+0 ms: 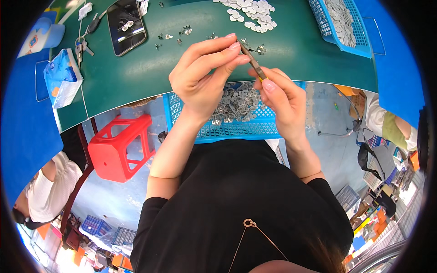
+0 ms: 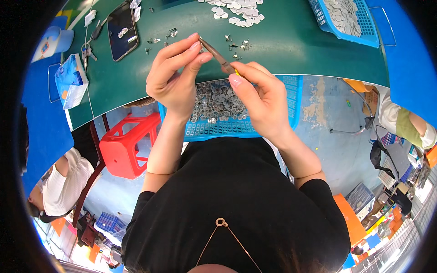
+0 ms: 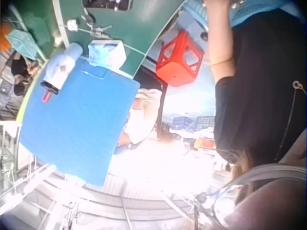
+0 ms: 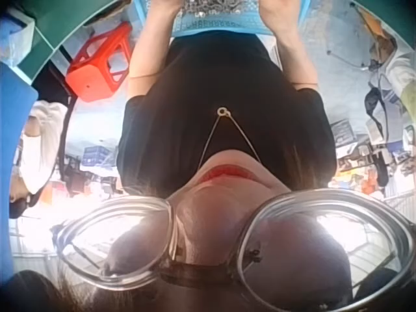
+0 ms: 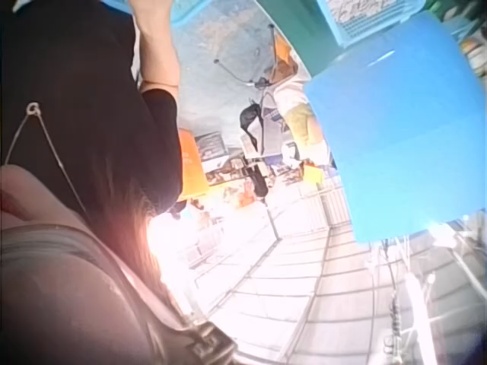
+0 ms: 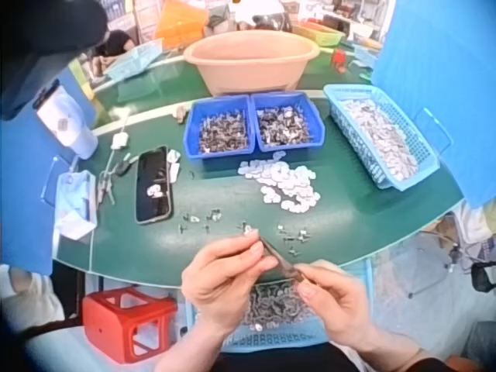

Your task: Assembling small metal and plastic parts using pliers at a factory workbench.

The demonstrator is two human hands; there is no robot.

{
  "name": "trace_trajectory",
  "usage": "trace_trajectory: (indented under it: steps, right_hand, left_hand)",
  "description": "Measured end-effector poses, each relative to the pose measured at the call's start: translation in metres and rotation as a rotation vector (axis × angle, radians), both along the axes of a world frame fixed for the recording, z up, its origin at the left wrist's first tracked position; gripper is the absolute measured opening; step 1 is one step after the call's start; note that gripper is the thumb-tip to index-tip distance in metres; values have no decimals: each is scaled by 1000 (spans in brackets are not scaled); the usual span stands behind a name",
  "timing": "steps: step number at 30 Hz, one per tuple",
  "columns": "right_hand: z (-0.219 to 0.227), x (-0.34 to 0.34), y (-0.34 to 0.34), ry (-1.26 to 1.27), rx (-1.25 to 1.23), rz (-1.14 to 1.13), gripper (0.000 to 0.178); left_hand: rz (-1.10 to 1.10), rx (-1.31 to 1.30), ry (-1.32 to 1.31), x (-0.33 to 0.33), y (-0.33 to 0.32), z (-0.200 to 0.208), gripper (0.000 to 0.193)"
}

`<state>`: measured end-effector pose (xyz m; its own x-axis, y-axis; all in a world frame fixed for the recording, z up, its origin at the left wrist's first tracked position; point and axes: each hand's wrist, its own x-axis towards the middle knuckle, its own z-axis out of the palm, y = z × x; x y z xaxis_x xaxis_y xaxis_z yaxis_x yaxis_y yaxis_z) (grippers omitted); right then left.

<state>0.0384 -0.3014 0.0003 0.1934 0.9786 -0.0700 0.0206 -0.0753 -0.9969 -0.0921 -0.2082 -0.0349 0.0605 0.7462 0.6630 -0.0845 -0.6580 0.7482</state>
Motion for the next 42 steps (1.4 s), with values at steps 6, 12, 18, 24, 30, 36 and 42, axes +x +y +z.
trace_trajectory:
  steps: [6,12,18,24,30,36,42]
  right_hand:
    - [3,0,-1,-51,-9,-18,29]
    - [2,1,-2,-89,13,-36,28]
    - [2,1,-2,-133,11,-22,29]
    - [-2,2,-4,-174,24,-24,29]
    - [-2,2,-5,-128,21,-26,28]
    - [-2,2,-6,-140,5,-27,28]
    - [-9,0,-7,-348,92,-70,30]
  left_hand:
    - [-12,-304,-200,9,-12,7,23]
    - [-341,-860,-293,-5,-8,14,17]
    - [-390,-950,-389,-3,-8,12,17]
    - [-350,-981,-413,0,-9,14,18]
    - [-368,-985,-391,-1,-9,16,18]
    - [-375,-973,-313,-4,-8,15,17]
    - [-412,-968,-324,-3,-8,10,18]
